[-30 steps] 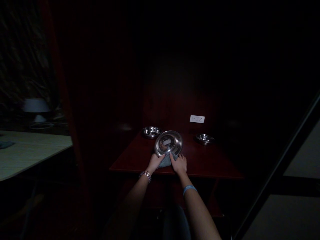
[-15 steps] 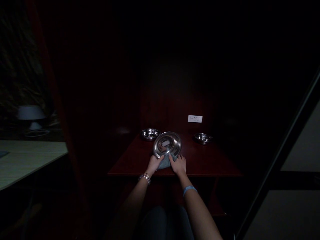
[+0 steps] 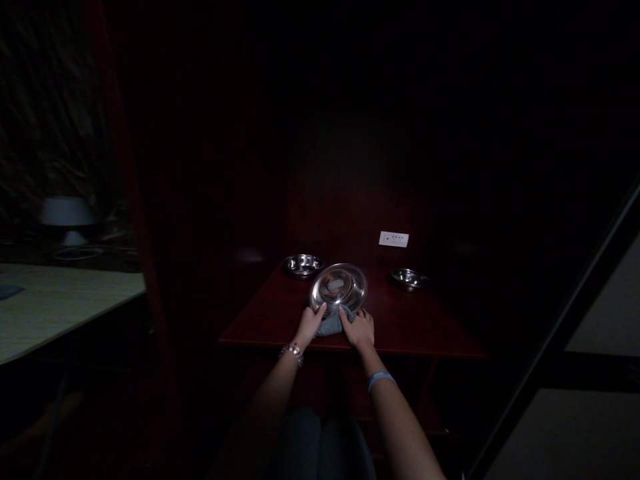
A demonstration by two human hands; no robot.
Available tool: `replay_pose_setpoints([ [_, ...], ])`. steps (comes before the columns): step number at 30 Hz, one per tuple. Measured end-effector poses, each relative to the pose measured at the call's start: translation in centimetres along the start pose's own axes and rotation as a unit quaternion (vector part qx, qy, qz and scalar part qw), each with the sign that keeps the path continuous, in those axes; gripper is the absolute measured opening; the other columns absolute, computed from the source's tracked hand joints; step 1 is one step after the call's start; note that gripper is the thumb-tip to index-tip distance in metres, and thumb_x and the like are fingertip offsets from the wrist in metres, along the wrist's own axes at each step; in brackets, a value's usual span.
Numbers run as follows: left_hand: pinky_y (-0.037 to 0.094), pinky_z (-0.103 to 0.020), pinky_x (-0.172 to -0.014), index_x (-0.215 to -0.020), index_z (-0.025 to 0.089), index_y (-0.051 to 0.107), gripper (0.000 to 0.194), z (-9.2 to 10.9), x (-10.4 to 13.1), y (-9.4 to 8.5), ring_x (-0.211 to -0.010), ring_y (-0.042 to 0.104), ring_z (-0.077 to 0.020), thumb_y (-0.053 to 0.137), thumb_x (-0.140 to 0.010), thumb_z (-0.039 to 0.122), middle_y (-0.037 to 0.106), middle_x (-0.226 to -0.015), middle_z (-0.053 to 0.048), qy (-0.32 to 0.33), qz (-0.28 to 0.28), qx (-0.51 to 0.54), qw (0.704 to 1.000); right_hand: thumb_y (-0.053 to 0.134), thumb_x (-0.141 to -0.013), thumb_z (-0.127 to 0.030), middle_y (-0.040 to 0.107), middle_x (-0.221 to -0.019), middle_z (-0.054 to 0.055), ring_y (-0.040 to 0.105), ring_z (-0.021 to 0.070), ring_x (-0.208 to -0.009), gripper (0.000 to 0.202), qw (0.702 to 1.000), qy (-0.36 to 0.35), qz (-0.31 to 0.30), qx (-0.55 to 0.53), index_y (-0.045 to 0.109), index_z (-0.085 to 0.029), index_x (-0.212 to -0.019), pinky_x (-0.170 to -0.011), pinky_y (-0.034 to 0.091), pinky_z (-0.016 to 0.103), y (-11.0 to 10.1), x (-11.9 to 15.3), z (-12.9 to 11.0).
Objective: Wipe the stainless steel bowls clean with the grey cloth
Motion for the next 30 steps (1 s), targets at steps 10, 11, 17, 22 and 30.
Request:
replay_pose_setpoints([
  [10,0.049,-0.036,-0.094,-0.104,0.010,0.070,0.046,-0.4,-0.1,0.0,-0.104,0.067,-0.0269,0.059,-0.077,0.046,0.073,-0.107,-0.013,0.009,-0.002,-0.007,1.000,0.022,-0.093,-0.064,0.052,-0.141,0.016,0.036,0.0281,-0.137,0.072,1.000,0.000,0.004,-0.011,0.058,-0.016,-0.133,-0.111,0.023,0.040,-0.4,0.2,-0.1],
  [11,0.048,-0.036,-0.095,-0.103,0.010,0.070,0.045,-0.5,-0.1,0.0,-0.106,0.066,-0.0270,0.059,-0.077,0.046,0.073,-0.107,-0.013,0.010,-0.002,-0.005,1.000,0.022,-0.093,-0.065,0.052,-0.141,0.016,0.036,0.0281,-0.137,0.072,1.000,0.003,0.003,-0.010,0.058,-0.016,-0.133,-0.111,0.023,0.040,-0.4,0.2,-0.1],
  [17,0.043,-0.036,-0.103,-0.112,0.011,0.066,0.050,-0.5,-0.2,0.1,-0.118,0.060,-0.0261,0.062,-0.076,0.046,0.069,-0.119,-0.013,-0.003,-0.005,0.025,1.000,0.029,-0.092,-0.065,0.056,-0.136,0.017,0.041,0.0277,-0.134,0.070,0.998,0.018,0.018,-0.064,0.061,-0.013,-0.128,-0.111,0.025,0.038,-0.5,0.0,0.3],
  [22,0.040,-0.038,-0.107,-0.118,0.013,0.063,0.051,-0.5,-0.2,0.4,-0.119,0.060,-0.0252,0.064,-0.076,0.042,0.066,-0.125,-0.012,-0.029,-0.009,0.064,0.998,0.046,-0.085,-0.066,0.062,-0.128,0.016,0.046,0.0266,-0.131,0.068,0.978,0.044,0.061,-0.194,0.066,-0.012,-0.122,-0.103,0.039,0.031,-1.1,-0.3,1.5],
  [30,0.039,-0.042,-0.109,-0.115,0.013,0.064,0.041,-0.8,-0.3,0.7,-0.118,0.060,-0.0256,0.062,-0.078,0.030,0.067,-0.124,-0.011,-0.033,-0.040,0.074,0.996,0.055,-0.082,-0.056,0.076,-0.097,0.006,0.069,0.0249,-0.098,0.048,0.931,0.017,0.028,-0.364,0.073,-0.019,-0.107,-0.088,0.052,0.033,-0.7,-0.5,2.2],
])
Point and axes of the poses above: each hand's wrist, its own x-axis away from the middle knuckle, its own y-axis out of the palm, z = x × y, the point moved 3 cm from there along -x, towards the middle knuckle
